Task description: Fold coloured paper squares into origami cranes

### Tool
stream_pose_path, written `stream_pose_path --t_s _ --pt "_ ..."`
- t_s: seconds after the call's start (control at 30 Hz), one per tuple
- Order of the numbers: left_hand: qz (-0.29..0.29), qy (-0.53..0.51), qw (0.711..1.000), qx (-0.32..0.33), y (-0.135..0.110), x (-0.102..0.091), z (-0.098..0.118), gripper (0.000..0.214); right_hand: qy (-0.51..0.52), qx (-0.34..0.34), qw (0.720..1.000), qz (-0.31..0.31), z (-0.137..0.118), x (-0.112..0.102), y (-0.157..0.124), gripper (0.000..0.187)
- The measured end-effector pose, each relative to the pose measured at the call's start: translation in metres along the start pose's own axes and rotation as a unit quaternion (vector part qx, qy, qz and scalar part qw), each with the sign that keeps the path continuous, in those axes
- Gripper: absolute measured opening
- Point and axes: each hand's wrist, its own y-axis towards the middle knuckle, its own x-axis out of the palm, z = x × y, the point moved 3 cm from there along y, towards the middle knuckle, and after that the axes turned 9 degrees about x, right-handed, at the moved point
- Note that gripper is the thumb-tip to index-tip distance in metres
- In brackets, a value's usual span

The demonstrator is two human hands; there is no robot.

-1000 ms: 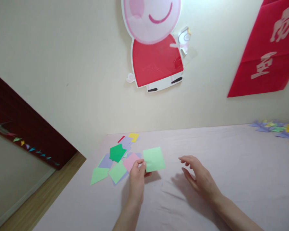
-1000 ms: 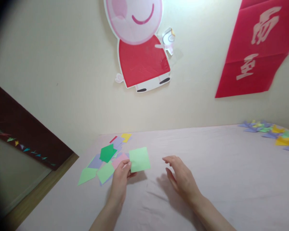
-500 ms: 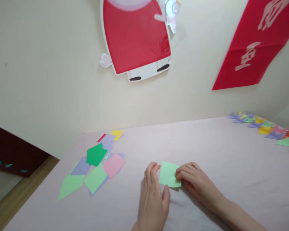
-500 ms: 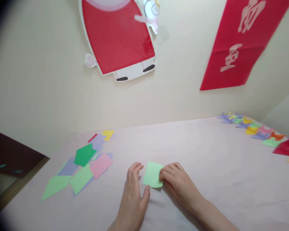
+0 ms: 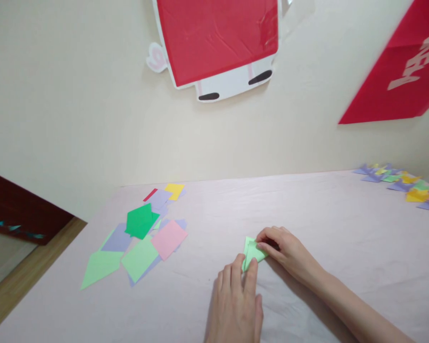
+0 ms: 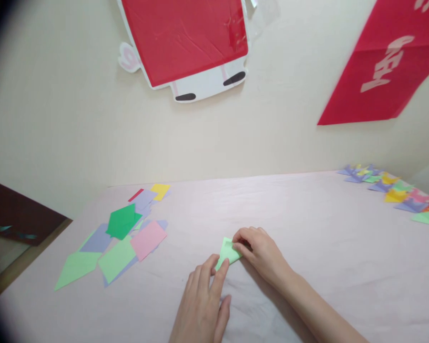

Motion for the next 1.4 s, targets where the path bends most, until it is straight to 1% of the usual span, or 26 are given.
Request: stream_pose_path --t_s 0.2,0.33,0.47,0.73,0.87,1.07,1.23,1.4 --pt "-0.021 -0.004 1.0 0.013 0.005 -0.004 -0.004 0.051 -0.003 -0.004 1.0 0.028 0.0 0.007 0.005 0.015" --pt "-0.026 0.003 0.999 0.041 0.006 -0.003 -0.007 0.052 -0.013 -0.012 0.999 0.042 -0.001 0.009 0.004 0.016" --pt "-0.035 0.017 0.998 0.042 0.008 -0.003 -0.005 0.052 -0.026 -0.025 0.998 0.056 -0.003 0.009 0.006 0.015" --pt "-0.041 0.041 0.997 0.059 0.015 -0.005 -0.002 0.05 -0.037 -0.031 0.998 0.05 -0.003 0.011 0.006 0.014" --pt "-0.048 0.051 0.996 0.057 0.016 -0.004 -0.002 0.048 -0.045 -0.041 0.997 0.055 -0.002 0.013 0.006 0.015" --pt "-0.056 0.064 0.994 0.061 0.018 -0.005 0.0 0.054 -0.053 -0.055 0.995 0.063 -0.003 0.014 0.006 0.014" --pt "-0.049 0.058 0.995 0.06 0.018 -0.004 -0.001 0.05 -0.089 -0.072 0.989 0.088 -0.005 0.015 0.0 0.014" --pt "-0.039 0.057 0.996 0.06 0.018 -0.006 -0.001 0.049 -0.102 -0.074 0.988 0.092 -0.005 0.014 -0.004 0.017"
